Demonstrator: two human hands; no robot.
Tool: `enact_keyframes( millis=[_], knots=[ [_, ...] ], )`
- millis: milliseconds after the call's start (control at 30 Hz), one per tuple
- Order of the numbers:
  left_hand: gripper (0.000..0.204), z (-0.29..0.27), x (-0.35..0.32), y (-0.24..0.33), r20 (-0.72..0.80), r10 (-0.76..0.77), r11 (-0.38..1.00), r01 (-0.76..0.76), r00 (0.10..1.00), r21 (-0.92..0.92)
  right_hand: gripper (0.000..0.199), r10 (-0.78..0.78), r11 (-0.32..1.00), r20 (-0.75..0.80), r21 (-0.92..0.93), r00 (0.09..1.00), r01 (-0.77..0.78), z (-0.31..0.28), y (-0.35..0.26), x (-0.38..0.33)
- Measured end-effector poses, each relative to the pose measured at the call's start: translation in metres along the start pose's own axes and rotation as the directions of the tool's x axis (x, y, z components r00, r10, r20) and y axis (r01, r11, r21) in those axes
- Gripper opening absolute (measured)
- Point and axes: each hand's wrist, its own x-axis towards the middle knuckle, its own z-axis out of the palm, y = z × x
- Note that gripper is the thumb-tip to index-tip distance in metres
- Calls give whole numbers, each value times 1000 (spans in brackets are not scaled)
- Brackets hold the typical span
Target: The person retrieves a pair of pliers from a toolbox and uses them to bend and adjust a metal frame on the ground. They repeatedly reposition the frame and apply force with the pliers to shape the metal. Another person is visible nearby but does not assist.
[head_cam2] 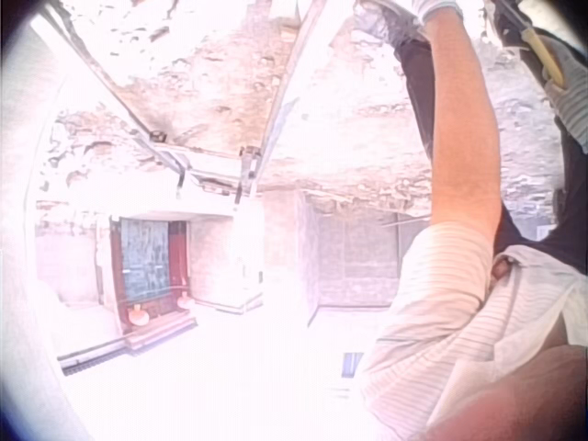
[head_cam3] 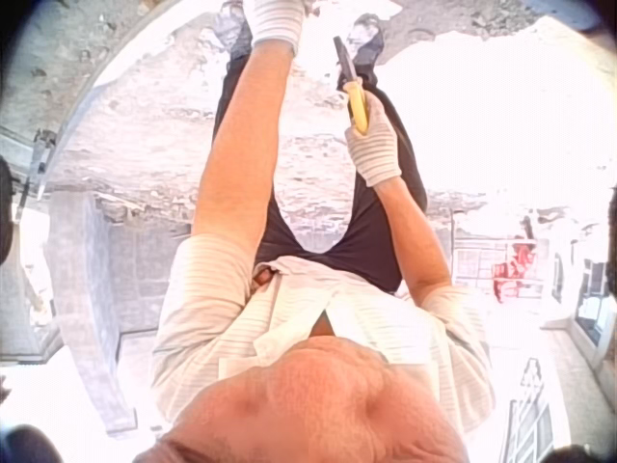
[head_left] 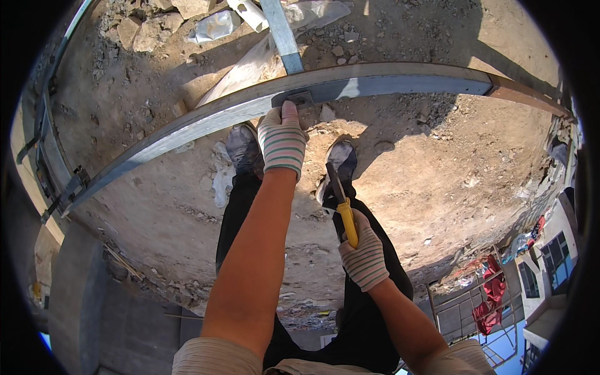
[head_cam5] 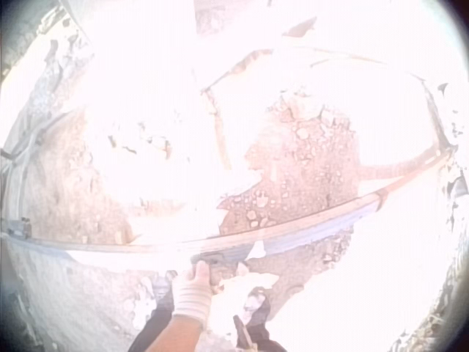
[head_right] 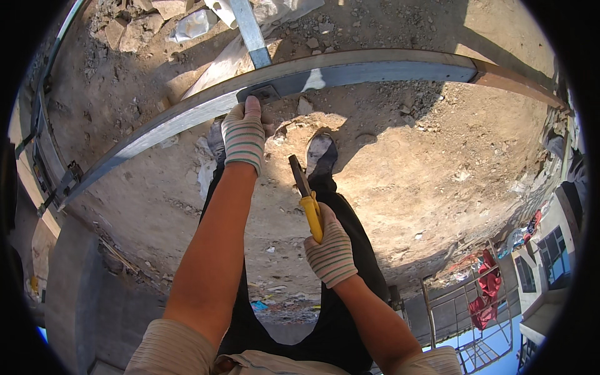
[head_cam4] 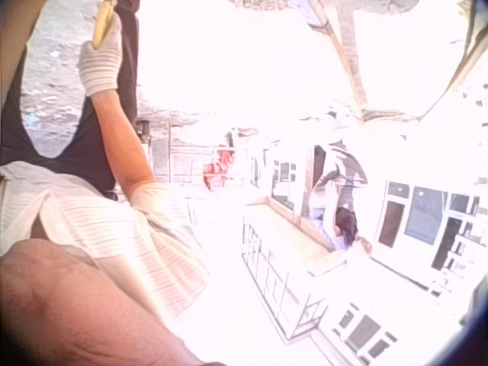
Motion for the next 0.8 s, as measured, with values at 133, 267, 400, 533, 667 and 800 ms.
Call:
enact_keyframes(
  millis=[133, 267, 400, 533, 667, 800],
  knots=[
    [32, -6, -1, 0, -57, 365, 798, -281, 929, 533, 65, 7, 1000, 3, 27, 1000, -7, 1, -1, -1],
    [29, -6, -13, 12, -93, 331, 791, -222, 939, 570, 65, 23, 1000, -1, 22, 1000, -23, 1, -4, 0],
    [32, -6, -16, 15, -100, 351, 810, -248, 931, 532, 64, 11, 1000, 6, 27, 1000, -12, 1, -2, 0],
    [35, -4, -15, 15, -155, 357, 813, -224, 921, 538, 64, 5, 999, 4, 40, 1000, -5, 2, -2, 1],
    [39, -6, -6, 7, -86, 71, 965, -47, 994, 258, 64, 8, 999, 4, 54, 1000, -8, 2, -2, 1],
    [42, -4, -5, 4, -3, -22, 992, 21, 1000, -122, 64, 17, 999, 2, 41, 1000, -17, 1, -8, 0]
  ],
)
